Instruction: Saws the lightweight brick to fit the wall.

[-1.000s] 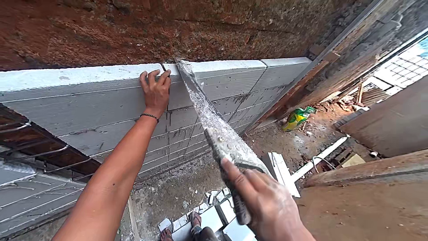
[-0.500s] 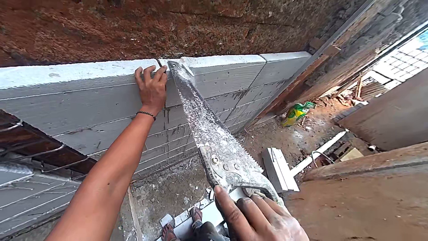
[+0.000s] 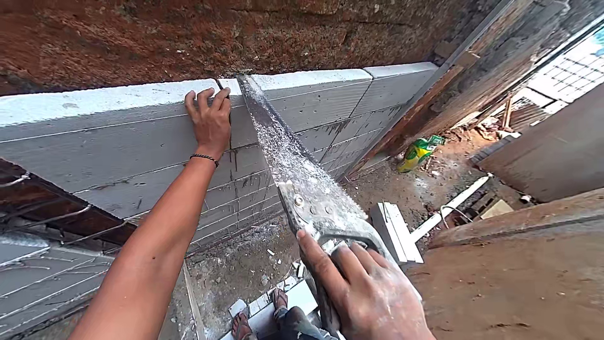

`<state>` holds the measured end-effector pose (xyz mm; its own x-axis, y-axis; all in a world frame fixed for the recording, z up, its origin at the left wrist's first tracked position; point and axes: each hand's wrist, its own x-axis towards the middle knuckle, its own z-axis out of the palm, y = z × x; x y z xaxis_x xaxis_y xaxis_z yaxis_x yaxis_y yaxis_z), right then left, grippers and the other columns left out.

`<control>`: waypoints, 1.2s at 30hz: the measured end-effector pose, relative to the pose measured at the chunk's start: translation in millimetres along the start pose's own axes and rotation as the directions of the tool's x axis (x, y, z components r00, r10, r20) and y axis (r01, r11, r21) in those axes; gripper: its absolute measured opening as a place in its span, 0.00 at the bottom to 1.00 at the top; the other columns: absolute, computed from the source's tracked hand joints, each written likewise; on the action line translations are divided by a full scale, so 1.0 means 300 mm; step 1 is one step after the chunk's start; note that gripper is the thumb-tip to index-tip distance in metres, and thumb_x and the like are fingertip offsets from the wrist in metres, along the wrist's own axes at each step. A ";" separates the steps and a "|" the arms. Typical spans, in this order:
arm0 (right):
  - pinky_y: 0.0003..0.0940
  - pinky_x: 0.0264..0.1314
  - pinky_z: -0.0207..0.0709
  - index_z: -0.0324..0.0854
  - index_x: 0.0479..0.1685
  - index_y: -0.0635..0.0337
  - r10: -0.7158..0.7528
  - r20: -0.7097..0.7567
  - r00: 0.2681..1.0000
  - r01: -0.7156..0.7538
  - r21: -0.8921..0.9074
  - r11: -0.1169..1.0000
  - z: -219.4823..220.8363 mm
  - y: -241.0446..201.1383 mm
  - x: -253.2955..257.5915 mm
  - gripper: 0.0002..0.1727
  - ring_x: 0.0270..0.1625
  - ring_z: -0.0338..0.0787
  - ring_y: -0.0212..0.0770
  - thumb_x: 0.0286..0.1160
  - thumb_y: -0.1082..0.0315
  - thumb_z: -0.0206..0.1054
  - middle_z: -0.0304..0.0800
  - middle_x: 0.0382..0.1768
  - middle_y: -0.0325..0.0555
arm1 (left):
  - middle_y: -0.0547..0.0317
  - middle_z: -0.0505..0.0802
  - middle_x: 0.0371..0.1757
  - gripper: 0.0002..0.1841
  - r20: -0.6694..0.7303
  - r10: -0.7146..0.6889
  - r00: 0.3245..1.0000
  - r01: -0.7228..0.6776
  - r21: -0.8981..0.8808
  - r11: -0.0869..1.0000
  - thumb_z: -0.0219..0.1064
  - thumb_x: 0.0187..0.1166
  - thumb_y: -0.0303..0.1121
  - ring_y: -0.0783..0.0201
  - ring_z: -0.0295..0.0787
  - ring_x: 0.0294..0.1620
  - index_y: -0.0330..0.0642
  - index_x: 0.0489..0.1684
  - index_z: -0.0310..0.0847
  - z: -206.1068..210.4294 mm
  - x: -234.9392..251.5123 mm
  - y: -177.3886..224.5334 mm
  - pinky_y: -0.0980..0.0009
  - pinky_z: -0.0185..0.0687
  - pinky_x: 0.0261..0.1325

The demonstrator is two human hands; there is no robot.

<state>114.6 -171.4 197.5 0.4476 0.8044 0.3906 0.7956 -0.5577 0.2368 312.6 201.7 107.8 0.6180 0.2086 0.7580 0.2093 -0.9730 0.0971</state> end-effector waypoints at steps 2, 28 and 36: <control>0.39 0.20 0.70 0.78 0.81 0.47 -0.021 0.031 0.999 0.022 -0.018 1.000 -0.005 -0.009 0.013 0.28 0.21 0.80 0.49 0.80 0.67 0.57 0.78 0.20 0.44 | 0.66 0.84 0.79 0.15 -0.010 -0.009 1.000 0.009 0.002 1.000 0.51 0.90 0.30 0.47 0.72 0.83 0.43 0.56 0.86 0.007 0.010 -0.010 0.36 0.46 0.86; 0.41 0.21 0.71 0.80 0.80 0.44 0.013 -0.040 0.999 -0.015 -0.043 0.999 0.065 0.013 0.038 0.26 0.22 0.83 0.51 0.83 0.67 0.56 0.80 0.20 0.46 | 0.63 0.83 0.80 0.15 0.029 -0.009 1.000 0.009 -0.014 1.000 0.50 0.91 0.31 0.47 0.71 0.84 0.42 0.57 0.85 0.001 0.002 0.001 0.35 0.45 0.87; 0.42 0.21 0.72 0.79 0.81 0.43 0.025 -0.031 0.999 -0.026 -0.034 0.999 0.055 0.018 0.028 0.27 0.22 0.84 0.51 0.82 0.67 0.56 0.80 0.20 0.46 | 0.66 0.83 0.80 0.16 0.016 0.002 1.000 -0.002 0.005 1.000 0.49 0.91 0.32 0.48 0.72 0.84 0.43 0.56 0.86 0.011 -0.005 0.004 0.37 0.45 0.87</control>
<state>129.4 -164.3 187.4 0.4543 0.7833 0.4243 0.7692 -0.5852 0.2567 314.5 200.6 104.6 0.6306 0.2087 0.7475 0.2121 -0.9729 0.0927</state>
